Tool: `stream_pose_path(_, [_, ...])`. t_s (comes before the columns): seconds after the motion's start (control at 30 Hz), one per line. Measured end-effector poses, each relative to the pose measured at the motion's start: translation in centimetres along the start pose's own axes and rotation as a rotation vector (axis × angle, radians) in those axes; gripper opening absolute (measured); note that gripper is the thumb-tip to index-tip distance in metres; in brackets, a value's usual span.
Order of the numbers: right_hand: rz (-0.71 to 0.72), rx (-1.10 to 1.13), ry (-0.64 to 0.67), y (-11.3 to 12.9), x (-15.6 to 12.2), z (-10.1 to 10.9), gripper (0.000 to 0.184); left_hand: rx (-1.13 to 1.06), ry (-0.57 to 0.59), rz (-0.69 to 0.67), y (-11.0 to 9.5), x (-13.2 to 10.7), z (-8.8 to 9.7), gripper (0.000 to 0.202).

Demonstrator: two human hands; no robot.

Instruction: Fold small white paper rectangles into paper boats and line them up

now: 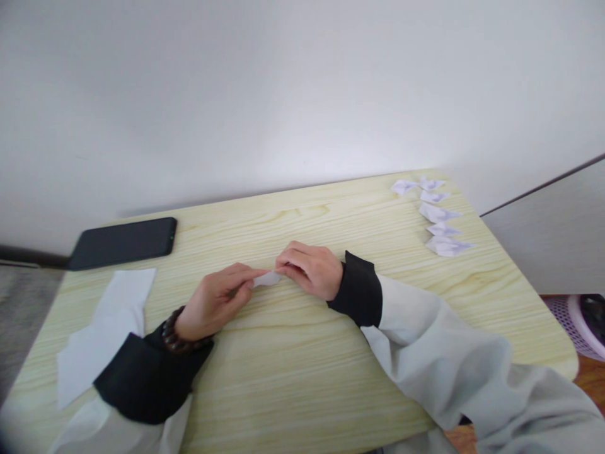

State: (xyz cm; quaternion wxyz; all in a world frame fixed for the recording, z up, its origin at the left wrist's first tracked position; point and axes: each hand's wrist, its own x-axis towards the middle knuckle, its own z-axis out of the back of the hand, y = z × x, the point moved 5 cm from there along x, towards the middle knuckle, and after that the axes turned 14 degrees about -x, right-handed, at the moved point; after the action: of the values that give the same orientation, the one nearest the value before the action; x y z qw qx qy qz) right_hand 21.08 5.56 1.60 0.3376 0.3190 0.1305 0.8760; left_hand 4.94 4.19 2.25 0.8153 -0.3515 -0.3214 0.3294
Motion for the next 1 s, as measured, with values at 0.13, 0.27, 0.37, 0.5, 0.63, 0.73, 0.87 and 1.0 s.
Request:
stream_pose_path(0.13, [-0.031, 0.027, 0.014, -0.2, 0.0, 0.0, 0.010, -0.047, 0.053, 0.018, 0.0, -0.1, -0.1, 0.035])
stream_pose_path(0.27, [-0.039, 0.047, 0.030, -0.3, 0.1, 0.1, 0.011, -0.068, 0.090, 0.027, 0.0, -0.1, -0.1, 0.038])
stream_pose_path(0.37, [-0.045, 0.035, 0.010, -0.3, 0.3, 0.3, 0.009, -0.119, 0.097, 0.037, -0.1, -0.1, 0.2, 0.038])
stream_pose_path(0.5, [-0.050, 0.000, -0.030, -0.3, 0.2, 0.5, 0.009, -0.206, 0.067, 0.049, -0.4, 0.0, 0.5, 0.034])
stream_pose_path(0.63, [-0.038, -0.003, -0.039, -0.2, 0.0, 0.3, 0.010, -0.134, -0.032, 0.130, -0.1, 0.0, 0.2, 0.023])
stream_pose_path(0.73, [-0.056, 0.008, -0.028, -0.1, 0.0, 0.2, 0.012, -0.090, -0.092, 0.191, 0.4, 0.0, 0.0, 0.020])
stream_pose_path(0.87, [-0.093, 0.022, -0.012, -0.3, 0.2, 0.3, 0.012, -0.122, -0.125, 0.229, 0.8, 0.0, 0.2, 0.022])
stream_pose_path(1.0, [-0.114, 0.033, -0.009, -0.5, 0.3, 0.5, 0.012, -0.175, -0.125, 0.248, 1.0, 0.0, 0.5, 0.022])
